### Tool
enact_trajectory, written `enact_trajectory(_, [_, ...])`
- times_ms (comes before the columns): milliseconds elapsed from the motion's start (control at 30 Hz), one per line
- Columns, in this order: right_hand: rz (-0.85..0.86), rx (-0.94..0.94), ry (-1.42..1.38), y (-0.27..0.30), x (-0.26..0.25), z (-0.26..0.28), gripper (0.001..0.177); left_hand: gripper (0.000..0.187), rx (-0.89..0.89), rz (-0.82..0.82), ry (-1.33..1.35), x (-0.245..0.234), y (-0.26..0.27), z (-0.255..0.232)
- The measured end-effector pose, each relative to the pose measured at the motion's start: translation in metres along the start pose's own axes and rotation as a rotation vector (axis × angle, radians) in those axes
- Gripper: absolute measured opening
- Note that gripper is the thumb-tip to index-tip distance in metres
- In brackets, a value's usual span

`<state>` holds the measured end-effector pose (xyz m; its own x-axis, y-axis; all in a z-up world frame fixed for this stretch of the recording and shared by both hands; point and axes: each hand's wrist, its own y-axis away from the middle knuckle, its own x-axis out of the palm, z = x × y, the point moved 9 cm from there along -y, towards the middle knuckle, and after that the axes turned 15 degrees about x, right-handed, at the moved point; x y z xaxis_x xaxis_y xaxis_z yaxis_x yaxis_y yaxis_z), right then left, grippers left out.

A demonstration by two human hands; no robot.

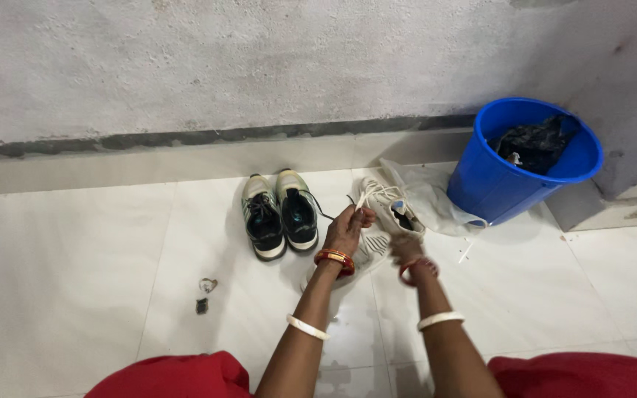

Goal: The person removes the laces from a white sneaker, then re-laces it by threading the laces through the eyelets and tying them. The task is performed on one shoe while other shoes remain on the floor nearby.

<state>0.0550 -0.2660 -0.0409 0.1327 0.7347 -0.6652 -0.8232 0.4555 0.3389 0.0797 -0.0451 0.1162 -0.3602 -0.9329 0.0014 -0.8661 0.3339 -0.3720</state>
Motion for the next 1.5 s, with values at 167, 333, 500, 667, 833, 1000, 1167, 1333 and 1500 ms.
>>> enact_trajectory(167, [0.102, 0.103, 0.19, -0.002, 0.136, -0.021, 0.09, 0.037, -0.061, 0.004, 0.004, -0.004, 0.002, -0.012])
enact_trajectory(333, [-0.039, -0.214, 0.469, 0.019, 0.152, 0.011, 0.072, 0.04, -0.108, -0.003, 0.025, -0.003, 0.006, -0.031])
enact_trajectory(500, [0.114, -0.482, 0.639, 0.015, 0.157, 0.034, 0.055, 0.044, -0.071, 0.003, 0.008, -0.014, 0.007, -0.037])
enact_trajectory(667, [0.324, -0.118, 0.317, 0.003, 0.118, 0.046, 0.061, 0.047, -0.086, -0.075, 0.069, -0.031, 0.003, -0.032])
enact_trajectory(833, [0.532, -0.123, 0.015, 0.026, 0.073, 0.103, 0.039, 0.047, -0.065, -0.129, 0.109, -0.042, -0.002, -0.027])
enact_trajectory(1000, [0.594, 0.036, -0.592, 0.028, 0.029, 0.121, 0.031, 0.052, -0.001, -0.2, 0.112, -0.062, -0.002, -0.017])
enact_trajectory(1167, [0.339, 0.176, -0.518, 0.008, 0.019, 0.088, 0.038, 0.054, -0.266, -0.274, -0.007, -0.082, 0.022, 0.045])
enact_trajectory(1333, [0.291, 0.293, -0.164, -0.009, 0.052, 0.035, 0.049, 0.048, -0.45, 0.018, -0.496, -0.056, 0.077, 0.113])
enact_trajectory(1500, [0.406, 0.248, 0.006, -0.018, 0.092, 0.013, 0.053, 0.074, -0.476, 0.201, -0.859, -0.033, 0.097, 0.134])
